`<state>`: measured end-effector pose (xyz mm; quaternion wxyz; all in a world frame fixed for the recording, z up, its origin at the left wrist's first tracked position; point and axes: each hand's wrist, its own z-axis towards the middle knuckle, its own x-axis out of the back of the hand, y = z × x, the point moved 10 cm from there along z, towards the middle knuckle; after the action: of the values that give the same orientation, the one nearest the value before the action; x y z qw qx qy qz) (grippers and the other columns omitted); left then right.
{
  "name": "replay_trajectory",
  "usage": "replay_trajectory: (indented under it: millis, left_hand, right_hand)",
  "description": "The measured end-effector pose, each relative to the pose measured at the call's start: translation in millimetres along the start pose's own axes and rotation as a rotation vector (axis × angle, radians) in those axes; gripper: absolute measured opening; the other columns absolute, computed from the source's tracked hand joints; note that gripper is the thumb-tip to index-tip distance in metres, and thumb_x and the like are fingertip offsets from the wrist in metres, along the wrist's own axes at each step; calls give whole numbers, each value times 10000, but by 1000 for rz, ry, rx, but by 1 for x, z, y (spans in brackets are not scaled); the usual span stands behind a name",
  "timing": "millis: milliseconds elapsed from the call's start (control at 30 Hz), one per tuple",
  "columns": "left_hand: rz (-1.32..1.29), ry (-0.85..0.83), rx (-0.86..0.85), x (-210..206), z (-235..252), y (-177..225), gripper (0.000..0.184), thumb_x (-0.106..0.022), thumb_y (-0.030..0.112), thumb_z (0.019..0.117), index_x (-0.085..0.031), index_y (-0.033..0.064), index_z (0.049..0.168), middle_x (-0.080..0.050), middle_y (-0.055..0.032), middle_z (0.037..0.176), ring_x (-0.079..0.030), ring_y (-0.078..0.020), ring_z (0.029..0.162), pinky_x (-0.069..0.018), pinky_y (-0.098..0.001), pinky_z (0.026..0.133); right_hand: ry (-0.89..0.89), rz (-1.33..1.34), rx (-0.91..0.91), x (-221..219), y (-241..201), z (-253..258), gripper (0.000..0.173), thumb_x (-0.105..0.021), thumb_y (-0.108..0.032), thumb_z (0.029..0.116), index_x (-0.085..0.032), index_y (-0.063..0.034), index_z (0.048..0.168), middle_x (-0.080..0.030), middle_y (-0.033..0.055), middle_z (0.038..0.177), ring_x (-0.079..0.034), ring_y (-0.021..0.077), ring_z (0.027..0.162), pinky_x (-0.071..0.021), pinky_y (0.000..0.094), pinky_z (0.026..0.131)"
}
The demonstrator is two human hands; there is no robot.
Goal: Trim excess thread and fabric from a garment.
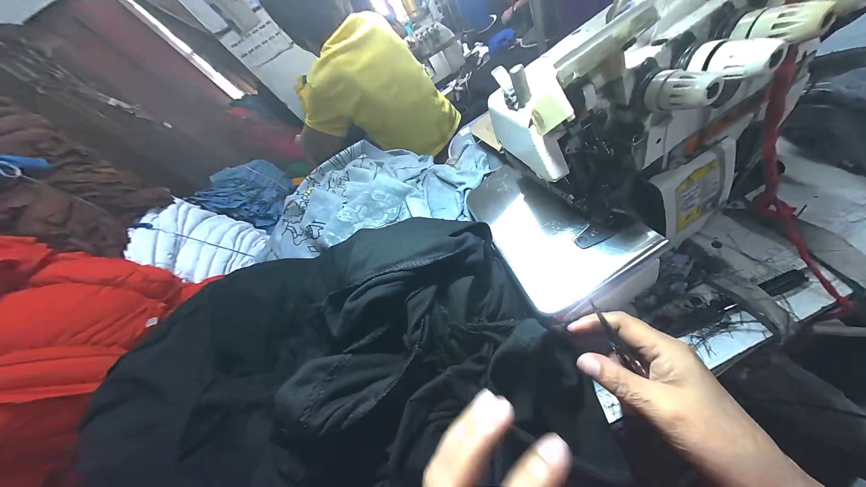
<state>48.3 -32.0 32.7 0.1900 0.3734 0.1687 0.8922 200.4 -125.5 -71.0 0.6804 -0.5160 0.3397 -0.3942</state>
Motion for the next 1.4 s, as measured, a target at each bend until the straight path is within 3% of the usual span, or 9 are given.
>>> replay_trajectory:
  millis: [133,200,267,367,533,733,933,1133,1400]
  left_hand:
    - [-53,-77,291,-12,20,-43,568,-658,96,950,-448,-209,1382,-595,-284,1346,-589,-114,1252,-470,-253,1059]
    - [-135,-89,345,-20,25,-53,573,-634,5,927,-406,-235,1394,-684,-216,1227,-657,-66,1139,-503,-227,1026]
    - [-305,-43,353,-18,28,-55,467,-561,-83,930,-455,-209,1367,-731,-90,1143,-683,-20,1049,-543,-214,974]
    - [-700,19,450,-12,28,-65,433,-487,-77,989,-540,83,1387,-743,137,1058,-693,22,930,-582,-203,865]
    - [-717,110,449,3,31,-73,442,-442,-90,997,-591,145,1340,-739,138,1064,-694,14,921,-579,-194,860]
    - [-667,158,431,12,29,-80,445,-470,-103,981,-595,126,1341,-743,137,1021,-695,14,870,-582,-182,823]
    - [-673,111,446,10,26,-82,464,-532,-95,958,-625,153,1339,-755,114,1003,-707,-4,889,-585,-193,843]
    - [-737,70,454,4,25,-83,447,-565,-63,966,-649,176,1334,-758,92,993,-707,-7,887,-584,-193,845]
    - [-720,40,418,2,25,-80,415,-571,-29,977,-655,170,1331,-755,88,1037,-704,-3,919,-578,-185,860]
  right_hand:
    - [41,-323,114,-1,-13,-2,270,-645,-320,933,-741,-111,1074,-724,-5,923,-648,-3,806,-518,161,712]
    - [29,-385,99,-4,-12,-3,284,-641,-306,929,-717,-86,1092,-727,40,905,-667,62,787,-533,219,698]
    - [10,-350,63,-5,-6,-5,302,-657,-295,918,-703,-69,1112,-726,45,893,-652,51,741,-522,204,664]
    - [-90,-64,-82,-11,3,-5,322,-691,-254,924,-654,-59,1178,-664,-33,890,-513,-59,596,-429,117,528]
    - [-272,358,-284,-40,4,-13,335,-665,-68,917,-544,-116,1225,-604,-149,815,-433,-91,511,-361,101,440]
    - [13,553,-353,-8,18,-7,222,-547,8,943,-556,-139,1109,-611,-120,731,-439,-74,458,-383,90,421]
    - [60,437,-354,7,19,-9,233,-527,19,937,-559,-153,1090,-566,-128,701,-425,-72,458,-370,84,422]
    - [92,101,-164,22,11,-5,206,-578,-82,922,-604,-194,1093,-554,-162,686,-432,-81,485,-361,95,441]
    - [119,-369,93,20,-7,-7,218,-615,-224,925,-692,-109,1094,-680,-64,916,-570,-90,736,-468,89,661]
